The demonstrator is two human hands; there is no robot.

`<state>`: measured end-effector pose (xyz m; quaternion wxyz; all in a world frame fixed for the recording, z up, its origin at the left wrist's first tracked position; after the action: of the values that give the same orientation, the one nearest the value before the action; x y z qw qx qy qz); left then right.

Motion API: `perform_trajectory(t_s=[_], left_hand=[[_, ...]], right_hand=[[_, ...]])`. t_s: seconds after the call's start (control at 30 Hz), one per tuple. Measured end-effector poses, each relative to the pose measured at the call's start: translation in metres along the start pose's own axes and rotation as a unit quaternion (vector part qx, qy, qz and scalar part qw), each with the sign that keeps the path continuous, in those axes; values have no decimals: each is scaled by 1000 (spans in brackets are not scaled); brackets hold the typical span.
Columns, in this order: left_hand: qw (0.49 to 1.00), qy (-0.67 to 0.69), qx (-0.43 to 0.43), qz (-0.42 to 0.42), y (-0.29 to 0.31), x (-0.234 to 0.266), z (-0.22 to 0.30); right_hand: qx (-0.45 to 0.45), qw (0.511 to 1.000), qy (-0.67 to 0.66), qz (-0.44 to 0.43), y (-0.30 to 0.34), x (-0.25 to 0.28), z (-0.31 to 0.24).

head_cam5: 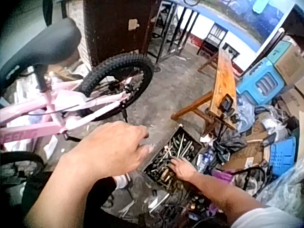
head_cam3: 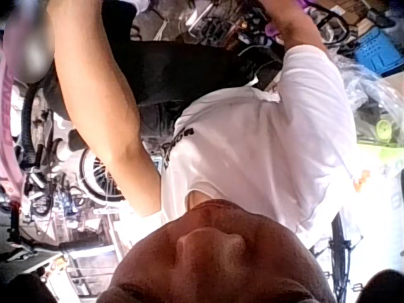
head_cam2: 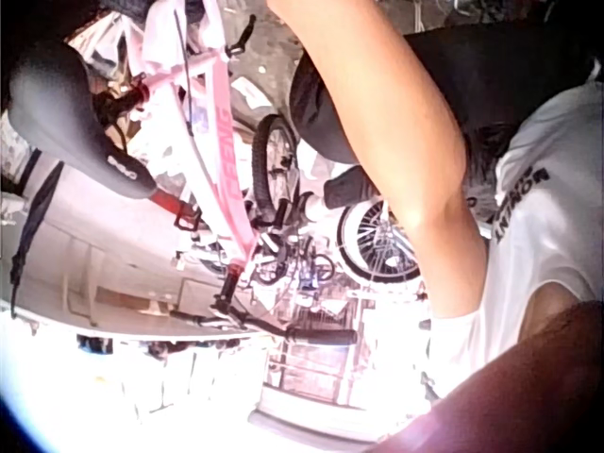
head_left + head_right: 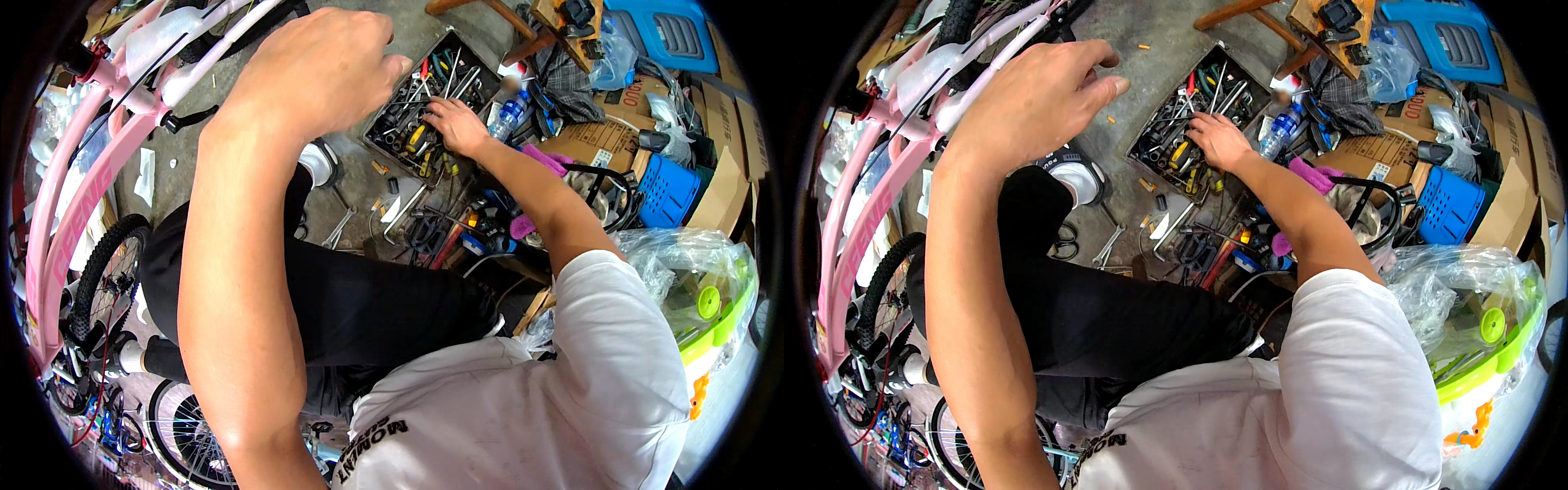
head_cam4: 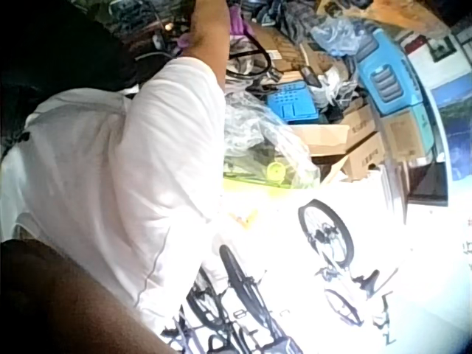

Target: The person adjusts the seat and attaches a pedal to the crank arm of a pink bicycle by hand and using a wrench.

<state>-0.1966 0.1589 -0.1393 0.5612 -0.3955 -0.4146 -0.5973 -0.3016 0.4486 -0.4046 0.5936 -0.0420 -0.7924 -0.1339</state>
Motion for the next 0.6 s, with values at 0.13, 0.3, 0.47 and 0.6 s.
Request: perform_trajectory(t_s=[0.13,0.3,0.47,0.6], left_hand=[[999,3,-36,38,-1,0,3],[999,11,-19,34,-5,0,9],[999,23,-18,25,-12,0,8],[999,12,-30,21,-19,-6,5]], right_hand=[[6,990,-12,-140,-47,-10,10],[-105,979,-69,-158,-54,-34,8],[-127,975,-29,-180,-66,-35,0],[-148,958,-15,-244,-73,-28,-2]])
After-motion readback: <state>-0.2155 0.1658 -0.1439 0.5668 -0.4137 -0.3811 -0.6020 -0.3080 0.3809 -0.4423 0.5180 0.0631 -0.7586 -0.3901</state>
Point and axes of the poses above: each hand's wrist, its own y-axis away from the middle knuckle, its own x-axis out of the back of the hand, z = x × y, the point moved 3 cm from there along -y, towards the middle knuckle, and after that the axes turned 10 degrees about -y, right-handed, at the moved point
